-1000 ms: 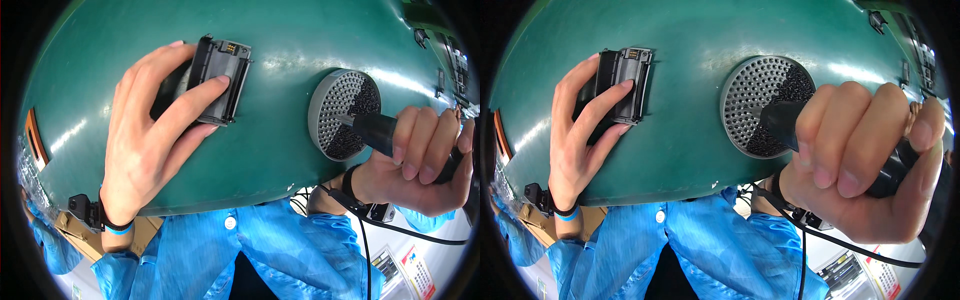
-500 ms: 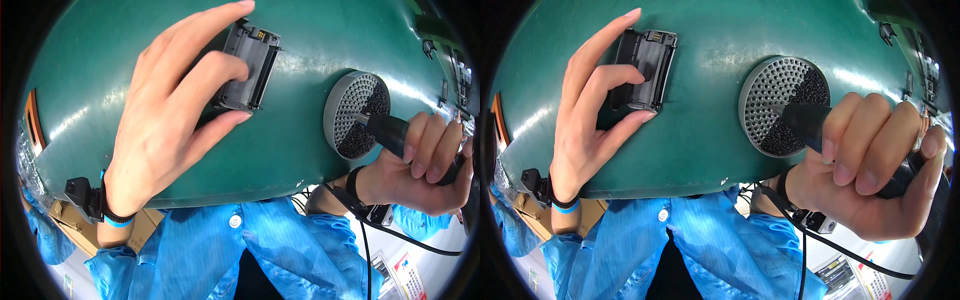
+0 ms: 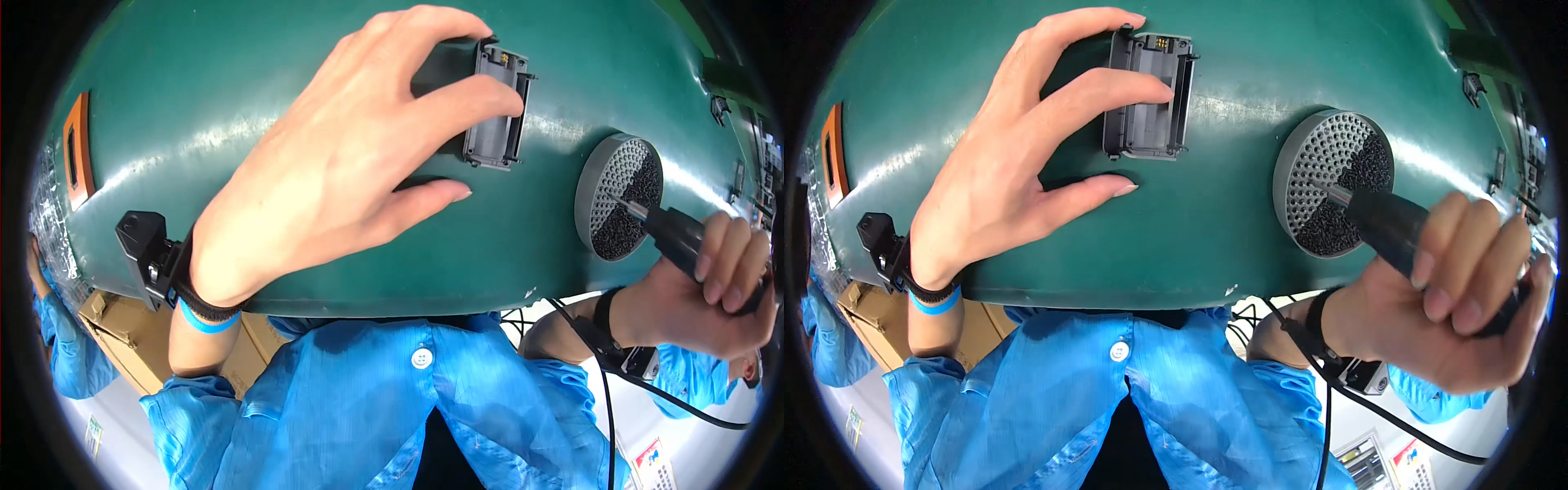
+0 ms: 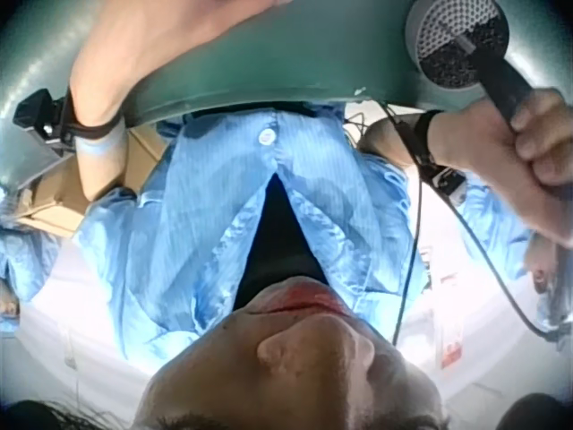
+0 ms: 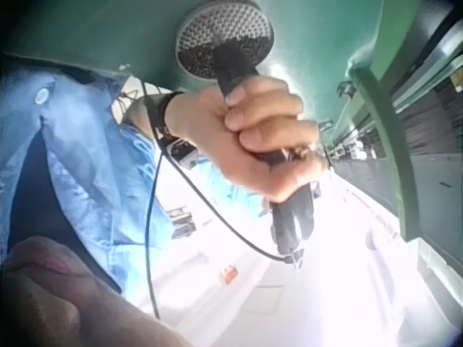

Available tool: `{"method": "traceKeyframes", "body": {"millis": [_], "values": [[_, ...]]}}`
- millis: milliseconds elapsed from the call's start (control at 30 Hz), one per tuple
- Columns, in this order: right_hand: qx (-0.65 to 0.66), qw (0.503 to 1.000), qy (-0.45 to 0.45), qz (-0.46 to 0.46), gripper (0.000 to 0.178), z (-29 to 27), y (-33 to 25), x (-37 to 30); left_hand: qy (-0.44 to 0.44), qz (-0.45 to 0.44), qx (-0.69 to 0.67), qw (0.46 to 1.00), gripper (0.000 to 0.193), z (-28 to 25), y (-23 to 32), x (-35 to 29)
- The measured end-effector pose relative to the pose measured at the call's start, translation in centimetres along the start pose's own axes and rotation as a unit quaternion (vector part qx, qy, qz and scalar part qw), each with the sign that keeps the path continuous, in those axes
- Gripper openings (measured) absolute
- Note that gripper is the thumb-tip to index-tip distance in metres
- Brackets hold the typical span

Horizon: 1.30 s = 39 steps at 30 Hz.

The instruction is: The person uses a power screwdriver to drive screws into small black electronic housing components on a green assembly line table, occasionally stopping to review a document and mark it with a pen.

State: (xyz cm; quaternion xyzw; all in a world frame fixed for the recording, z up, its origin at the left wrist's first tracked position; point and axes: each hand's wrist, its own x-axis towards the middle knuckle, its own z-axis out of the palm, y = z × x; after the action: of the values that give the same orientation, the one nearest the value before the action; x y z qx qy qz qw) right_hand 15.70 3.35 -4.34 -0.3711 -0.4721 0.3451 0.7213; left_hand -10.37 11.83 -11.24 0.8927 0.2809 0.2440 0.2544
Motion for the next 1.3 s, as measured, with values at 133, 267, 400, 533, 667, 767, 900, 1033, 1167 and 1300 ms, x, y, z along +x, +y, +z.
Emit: {"method": "traceKeyframes", "body": {"millis": [133,267,400,533,667,767,900,1033,1167,1300], "values": [[0.135,0.975,-0.175,0.006,0.033,-2.3,0.8,2.5,0.013,0.010,-0.003,1.000,0.052,0.3,-0.3,0.0],[0.229,0.950,-0.213,-0.004,0.042,-0.1,2.5,2.7,0.005,0.017,-0.023,1.000,0.051,0.2,-0.5,-0.2],[0.244,0.960,-0.139,-0.019,0.044,2.6,3.0,1.6,-0.018,0.025,-0.045,0.998,0.050,-0.2,-0.2,-0.7],[0.152,0.982,-0.106,-0.021,0.044,2.8,3.0,1.0,-0.030,0.032,-0.037,0.998,0.044,0.5,0.7,-1.4],[0.113,0.987,-0.112,-0.017,0.043,3.2,4.1,0.9,-0.003,0.043,0.009,0.999,0.045,1.3,0.8,-1.5],[0.092,0.989,-0.114,-0.015,0.043,3.3,4.9,0.9,0.012,0.042,0.014,0.999,0.045,1.4,1.3,-1.3],[0.065,0.991,-0.119,-0.009,0.042,3.6,5.7,0.8,0.018,0.045,0.017,0.999,0.043,1.7,1.1,-1.2],[0.051,0.991,-0.124,-0.007,0.042,3.8,5.9,0.7,0.015,0.037,0.009,0.999,0.041,1.6,1.3,-1.3],[0.039,0.991,-0.125,-0.009,0.041,4.1,6.0,0.7,0.005,0.018,-0.003,1.000,0.039,1.3,1.7,-1.3],[0.029,0.991,-0.128,-0.010,0.041,4.3,6.1,1.0,-0.001,0.011,-0.007,1.000,0.038,1.3,1.8,-1.2]]}}
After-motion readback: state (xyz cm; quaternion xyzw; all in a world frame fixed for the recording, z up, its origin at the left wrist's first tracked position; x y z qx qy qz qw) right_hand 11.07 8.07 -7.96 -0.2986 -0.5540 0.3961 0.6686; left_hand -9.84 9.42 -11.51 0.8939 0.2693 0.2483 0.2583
